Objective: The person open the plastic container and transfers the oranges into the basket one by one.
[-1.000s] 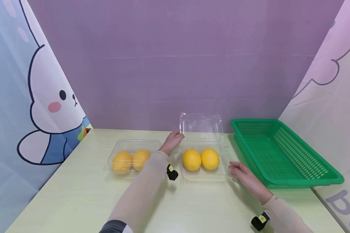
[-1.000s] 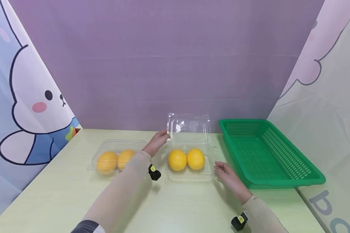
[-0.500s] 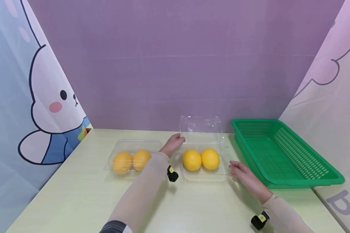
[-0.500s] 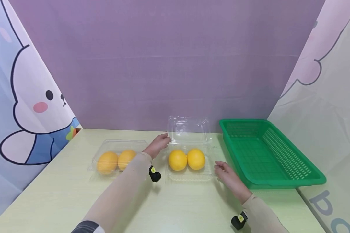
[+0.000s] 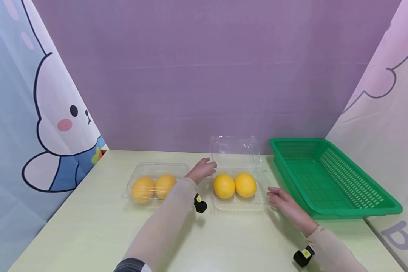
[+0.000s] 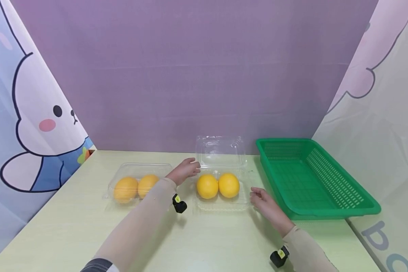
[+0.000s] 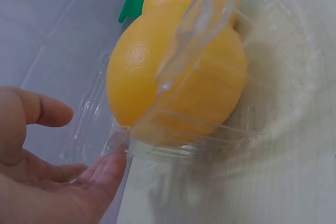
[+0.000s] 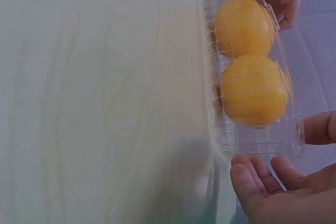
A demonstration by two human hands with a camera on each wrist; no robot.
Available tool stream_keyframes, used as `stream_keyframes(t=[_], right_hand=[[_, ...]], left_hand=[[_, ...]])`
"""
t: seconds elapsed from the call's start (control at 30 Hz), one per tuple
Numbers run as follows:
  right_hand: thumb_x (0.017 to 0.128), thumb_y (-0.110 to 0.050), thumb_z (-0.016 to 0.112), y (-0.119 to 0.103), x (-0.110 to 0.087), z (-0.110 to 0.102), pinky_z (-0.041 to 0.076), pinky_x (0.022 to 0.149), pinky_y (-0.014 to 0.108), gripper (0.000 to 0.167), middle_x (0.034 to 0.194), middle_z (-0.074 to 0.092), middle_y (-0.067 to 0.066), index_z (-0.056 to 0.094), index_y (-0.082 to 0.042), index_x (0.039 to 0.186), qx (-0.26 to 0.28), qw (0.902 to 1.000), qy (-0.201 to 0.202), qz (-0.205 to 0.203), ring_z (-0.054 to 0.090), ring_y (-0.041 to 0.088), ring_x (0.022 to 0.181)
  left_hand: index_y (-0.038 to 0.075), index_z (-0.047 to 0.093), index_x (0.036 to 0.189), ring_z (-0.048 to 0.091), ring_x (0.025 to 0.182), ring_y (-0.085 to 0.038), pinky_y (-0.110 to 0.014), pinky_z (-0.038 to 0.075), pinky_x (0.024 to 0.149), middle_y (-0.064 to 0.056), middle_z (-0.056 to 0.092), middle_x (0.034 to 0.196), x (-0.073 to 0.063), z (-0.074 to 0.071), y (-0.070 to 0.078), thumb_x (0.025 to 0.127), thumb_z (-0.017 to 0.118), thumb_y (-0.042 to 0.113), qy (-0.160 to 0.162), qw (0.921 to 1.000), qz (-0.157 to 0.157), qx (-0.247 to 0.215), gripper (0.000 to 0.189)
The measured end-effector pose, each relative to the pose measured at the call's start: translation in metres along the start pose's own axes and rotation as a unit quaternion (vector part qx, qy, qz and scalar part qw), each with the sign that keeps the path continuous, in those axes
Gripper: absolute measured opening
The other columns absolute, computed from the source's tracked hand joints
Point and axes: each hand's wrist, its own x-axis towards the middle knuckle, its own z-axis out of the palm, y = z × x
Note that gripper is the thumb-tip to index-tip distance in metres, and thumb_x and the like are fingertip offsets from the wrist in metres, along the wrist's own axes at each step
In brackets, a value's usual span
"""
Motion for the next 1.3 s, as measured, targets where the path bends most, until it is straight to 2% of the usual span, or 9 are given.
stream_keyframes(t=[0.3,0.47,0.57,0.67,0.77,0.8,0.9,1.13,1.3], right_hand=[[0.106,-0.013,0.044,0.000,-0.002,-0.002,0.043,0.104,0.028,0.058,0.148,0.030,0.039,0.019,0.016,0.149,0.001,1.0000,-0.008,0.000,0.032,0.049,0.138],[0.106,-0.014,0.045,0.000,-0.003,-0.002,0.042,0.099,0.019,0.057,0.149,0.030,0.038,0.020,0.015,0.149,0.006,1.0000,-0.007,0.001,0.032,0.049,0.138],[0.106,-0.014,0.045,0.000,-0.004,-0.002,0.042,0.097,0.017,0.057,0.148,0.031,0.038,0.021,0.015,0.149,0.005,1.0000,-0.008,-0.002,0.032,0.049,0.138],[0.106,-0.014,0.045,0.001,-0.004,-0.002,0.042,0.097,0.018,0.058,0.148,0.031,0.039,0.020,0.016,0.149,0.003,0.9999,-0.011,-0.005,0.032,0.049,0.137],[0.106,-0.014,0.045,0.001,-0.005,-0.002,0.043,0.097,0.019,0.058,0.147,0.032,0.038,0.021,0.015,0.149,0.004,0.9999,-0.010,-0.003,0.033,0.049,0.137],[0.106,-0.015,0.045,0.000,-0.005,-0.002,0.042,0.097,0.019,0.058,0.148,0.032,0.038,0.020,0.015,0.149,0.004,0.9999,-0.010,-0.004,0.033,0.049,0.137],[0.106,-0.015,0.045,0.000,-0.005,-0.002,0.042,0.097,0.018,0.058,0.148,0.031,0.038,0.021,0.015,0.149,0.006,0.9999,-0.008,-0.004,0.033,0.049,0.138],[0.107,-0.017,0.044,-0.001,-0.005,-0.003,0.041,0.095,0.015,0.057,0.149,0.030,0.038,0.021,0.014,0.149,0.008,0.9999,-0.008,-0.003,0.031,0.050,0.138],[0.107,-0.017,0.045,0.000,-0.004,-0.004,0.041,0.096,0.015,0.058,0.149,0.029,0.038,0.020,0.014,0.150,0.007,0.9999,-0.010,0.001,0.031,0.049,0.139]], left_hand=[[-0.001,0.018,0.157,0.052,0.129,-0.035,-0.043,0.039,0.110,-0.024,0.047,0.146,-0.003,-0.002,0.003,0.096,0.054,0.022,-0.015,0.9996,-0.025,0.002,0.075],[-0.002,0.015,0.158,0.049,0.132,-0.036,-0.044,0.036,0.113,-0.023,0.046,0.147,-0.009,-0.004,0.005,0.097,0.053,0.022,-0.033,0.9989,-0.032,-0.002,0.076],[-0.002,0.015,0.158,0.054,0.125,-0.031,-0.044,0.037,0.112,-0.018,0.056,0.130,-0.010,-0.005,0.003,0.096,0.055,0.023,-0.040,0.9985,-0.038,0.005,0.077],[-0.003,0.018,0.156,0.053,0.089,-0.020,-0.042,0.040,0.107,-0.007,0.051,0.097,-0.011,-0.006,0.000,0.095,0.056,0.021,-0.054,0.9974,-0.046,0.005,0.077],[-0.004,0.019,0.156,0.049,0.091,-0.020,-0.041,0.041,0.106,-0.010,0.051,0.108,-0.014,-0.006,-0.001,0.094,0.057,0.021,-0.062,0.9964,-0.057,0.009,0.077],[-0.005,0.018,0.156,0.051,0.095,-0.023,-0.041,0.041,0.106,-0.014,0.051,0.122,-0.016,-0.006,-0.001,0.094,0.057,0.020,-0.064,0.9963,-0.057,0.007,0.077],[-0.004,0.015,0.157,0.045,0.132,-0.033,-0.043,0.038,0.111,-0.020,0.027,0.158,-0.023,-0.004,0.000,0.093,0.059,0.023,-0.064,0.9958,-0.063,0.021,0.082],[-0.005,0.015,0.157,0.047,0.132,-0.035,-0.043,0.039,0.111,-0.023,0.026,0.159,-0.032,-0.001,-0.006,0.092,0.060,0.023,-0.055,0.9965,-0.060,0.018,0.084],[-0.002,0.021,0.156,0.052,0.128,-0.038,-0.050,0.033,0.113,-0.025,0.040,0.150,-0.042,0.002,-0.008,0.092,0.059,0.027,-0.036,0.9979,-0.049,0.021,0.080]])
